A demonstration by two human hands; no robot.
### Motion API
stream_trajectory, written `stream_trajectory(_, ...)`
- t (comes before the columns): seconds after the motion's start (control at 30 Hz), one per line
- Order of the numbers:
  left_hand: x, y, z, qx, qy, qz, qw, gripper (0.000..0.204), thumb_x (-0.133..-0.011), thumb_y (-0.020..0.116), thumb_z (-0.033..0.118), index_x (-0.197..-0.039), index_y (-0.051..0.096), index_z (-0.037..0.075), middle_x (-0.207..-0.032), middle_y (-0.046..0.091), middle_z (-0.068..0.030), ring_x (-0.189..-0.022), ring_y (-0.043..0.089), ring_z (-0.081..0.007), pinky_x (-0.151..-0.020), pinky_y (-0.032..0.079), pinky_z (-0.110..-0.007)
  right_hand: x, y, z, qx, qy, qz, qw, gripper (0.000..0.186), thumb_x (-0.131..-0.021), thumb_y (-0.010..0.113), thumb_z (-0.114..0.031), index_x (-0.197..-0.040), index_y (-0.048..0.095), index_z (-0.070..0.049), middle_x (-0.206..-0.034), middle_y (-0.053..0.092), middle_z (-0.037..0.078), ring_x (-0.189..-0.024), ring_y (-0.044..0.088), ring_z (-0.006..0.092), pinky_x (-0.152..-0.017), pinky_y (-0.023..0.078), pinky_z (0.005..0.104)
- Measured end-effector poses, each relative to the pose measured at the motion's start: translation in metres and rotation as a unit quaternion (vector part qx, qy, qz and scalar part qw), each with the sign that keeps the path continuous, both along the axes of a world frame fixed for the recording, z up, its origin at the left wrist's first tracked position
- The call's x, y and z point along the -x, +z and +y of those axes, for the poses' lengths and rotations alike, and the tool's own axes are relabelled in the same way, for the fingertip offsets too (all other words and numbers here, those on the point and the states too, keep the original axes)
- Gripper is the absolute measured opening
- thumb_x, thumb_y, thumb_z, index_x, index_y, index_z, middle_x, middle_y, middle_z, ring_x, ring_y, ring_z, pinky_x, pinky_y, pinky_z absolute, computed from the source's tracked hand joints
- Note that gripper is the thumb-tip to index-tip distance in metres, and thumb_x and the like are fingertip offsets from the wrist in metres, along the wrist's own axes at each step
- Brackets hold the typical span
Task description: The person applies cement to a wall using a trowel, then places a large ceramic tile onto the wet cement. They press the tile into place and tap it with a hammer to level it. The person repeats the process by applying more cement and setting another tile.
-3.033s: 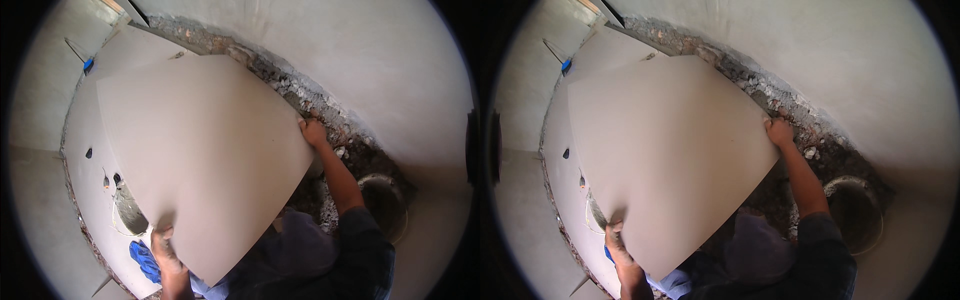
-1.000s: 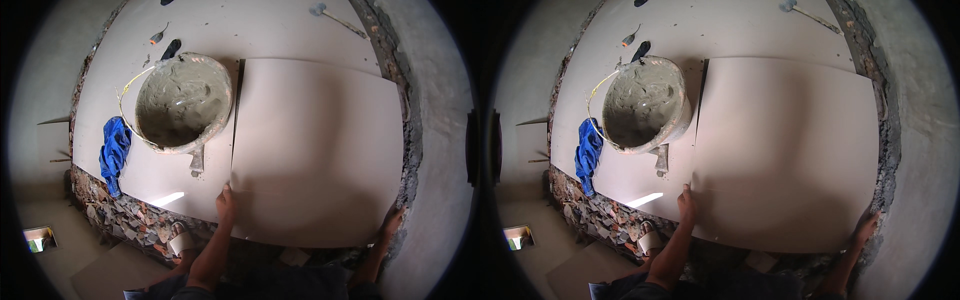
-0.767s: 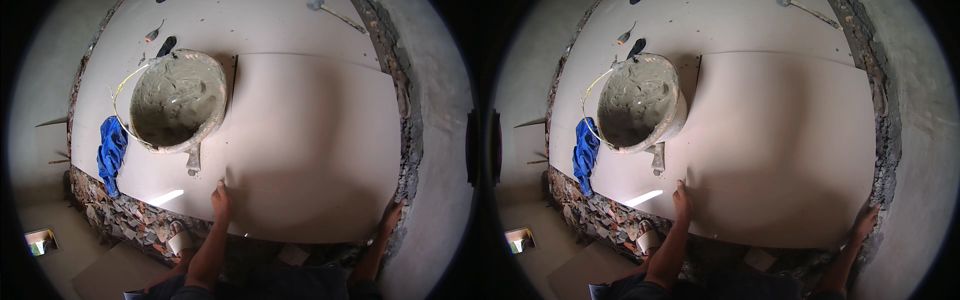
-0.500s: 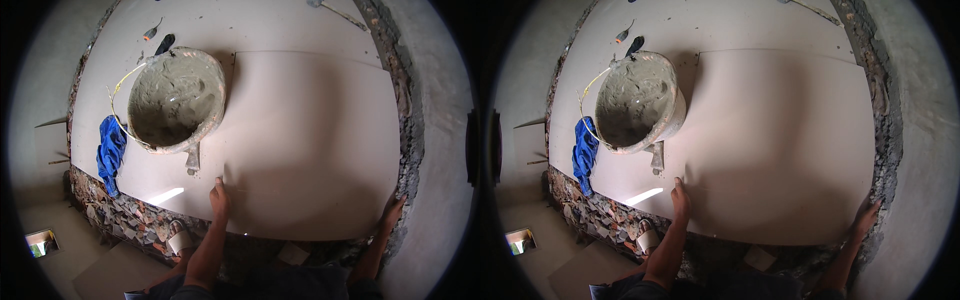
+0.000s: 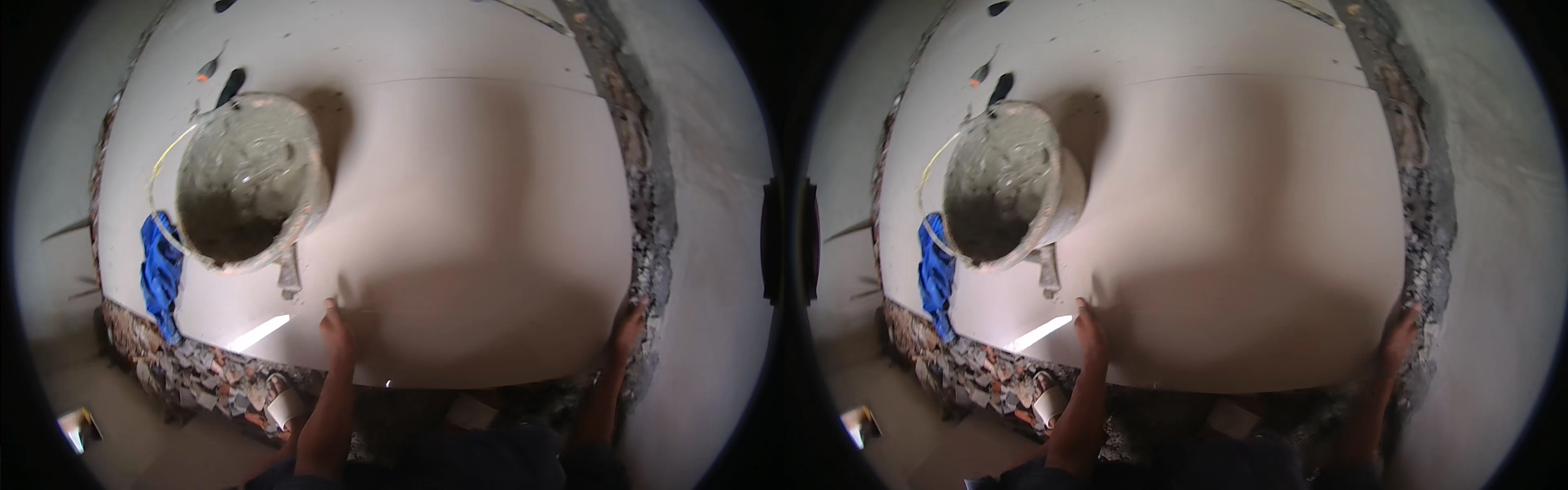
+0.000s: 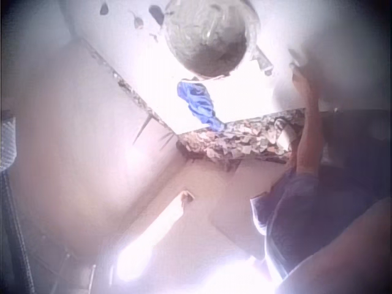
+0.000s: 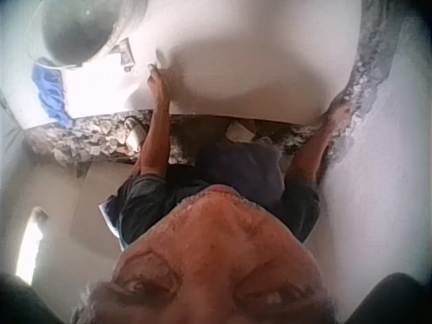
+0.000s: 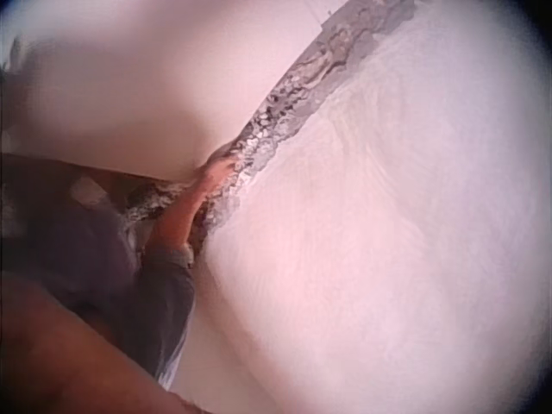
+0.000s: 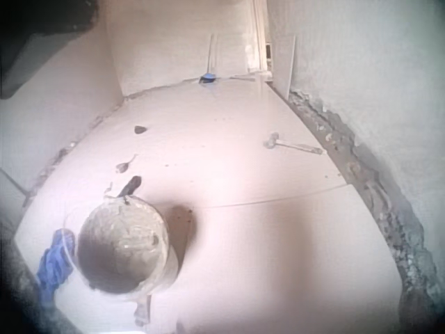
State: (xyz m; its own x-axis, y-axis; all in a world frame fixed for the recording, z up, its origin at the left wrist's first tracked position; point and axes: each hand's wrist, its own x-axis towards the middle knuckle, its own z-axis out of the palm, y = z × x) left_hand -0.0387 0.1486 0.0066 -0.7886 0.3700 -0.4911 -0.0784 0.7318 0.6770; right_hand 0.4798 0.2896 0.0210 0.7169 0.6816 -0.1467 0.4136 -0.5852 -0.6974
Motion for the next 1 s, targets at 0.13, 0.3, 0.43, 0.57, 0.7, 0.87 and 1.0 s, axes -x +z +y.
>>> stream_trajectory(0.13, -0.001, 0.002, 0.002, -0.043, 0.018, -0.072, 0.996, 0.082, -0.094, 0.033, 0.064, -0.119, 0.046, -0.013, -0.107, 0.052, -0.0192, -0.096, 0.051, -0.0245, -0.084, 0.04, -0.034, -0.007, -0.008, 0.001, -0.016, 0.018, 0.018, 1.0, 0.08, -0.093, 0.038, -0.062, -0.1, 0.062, 0.014, -0.083, 0.062, 0.019, -0.077, 0.053, 0.028, -0.076, 0.043, 0.0409)
stream_trajectory(0.3, -0.006, 0.007, 0.006, -0.051, 0.029, -0.089, 0.994, 0.096, -0.091, 0.032, 0.068, -0.139, 0.025, -0.015, -0.145, 0.029, -0.0295, -0.135, 0.033, -0.0325, -0.111, 0.025, -0.037, -0.013, -0.015, 0.005, 0.042, 0.0, -0.032, 0.999, 0.078, -0.092, 0.04, -0.062, -0.09, 0.061, 0.013, -0.075, 0.06, 0.017, -0.074, 0.05, 0.0251, -0.073, 0.043, 0.0393)
stream_trajectory(0.43, -0.008, 0.006, 0.006, -0.042, 0.031, -0.079, 0.996, 0.097, -0.091, 0.032, 0.069, -0.14, 0.024, -0.015, -0.146, 0.028, -0.03, -0.137, 0.031, -0.0332, -0.112, 0.024, -0.038, -0.01, -0.024, 0.009, -0.034, -0.006, -0.04, 0.999, 0.07, -0.092, 0.046, -0.057, -0.085, 0.061, 0.011, -0.071, 0.058, 0.017, -0.07, 0.049, 0.024, -0.071, 0.042, 0.0389)
stream_trajectory(0.57, -0.008, 0.0, 0.007, -0.043, 0.049, -0.087, 0.994, 0.096, -0.092, 0.032, 0.067, -0.139, 0.025, -0.016, -0.145, 0.031, -0.0291, -0.134, 0.034, -0.033, -0.111, 0.027, -0.038, -0.013, -0.032, 0.011, 0.028, 0.036, -0.072, 0.996, 0.059, -0.091, 0.052, -0.047, -0.079, 0.059, 0.01, -0.07, 0.057, 0.02, -0.069, 0.051, 0.0231, -0.07, 0.042, 0.038)
stream_trajectory(0.7, -0.006, -0.007, 0.006, -0.072, 0.053, -0.062, 0.994, 0.087, -0.094, 0.033, 0.064, -0.131, 0.039, -0.014, -0.127, 0.049, -0.0251, -0.116, 0.049, -0.03, -0.102, 0.036, -0.038, -0.022, -0.034, 0.008, 0.032, 0.087, -0.089, 0.992, 0.052, -0.089, 0.055, -0.041, -0.078, 0.059, 0.01, -0.071, 0.057, 0.024, -0.07, 0.054, 0.0261, -0.071, 0.043, 0.0411)
stream_trajectory(0.87, -0.007, -0.014, -0.007, -0.083, -0.062, 0.1, 0.99, 0.056, -0.099, 0.038, 0.046, -0.114, 0.058, -0.005, -0.103, 0.06, -0.0156, -0.094, 0.054, -0.022, -0.084, 0.044, -0.032, -0.024, -0.035, 0.009, 0.0, 0.127, -0.058, 0.99, 0.054, -0.089, 0.057, -0.041, -0.104, 0.062, 0.01, -0.094, 0.067, 0.021, -0.084, 0.061, 0.0302, -0.081, 0.047, 0.0425)
stream_trajectory(1.0, -0.008, -0.009, -0.011, -0.034, -0.089, 0.105, 0.99, 0.046, -0.098, 0.046, 0.032, -0.117, 0.054, -0.009, -0.102, 0.058, -0.0215, -0.099, 0.055, -0.0306, -0.087, 0.042, -0.039, -0.019, -0.039, 0.011, 0.046, 0.097, -0.073, 0.992, 0.06, -0.087, 0.056, -0.049, -0.095, 0.064, 0.01, -0.081, 0.065, 0.02, -0.074, 0.058, 0.0273, -0.073, 0.046, 0.0394)
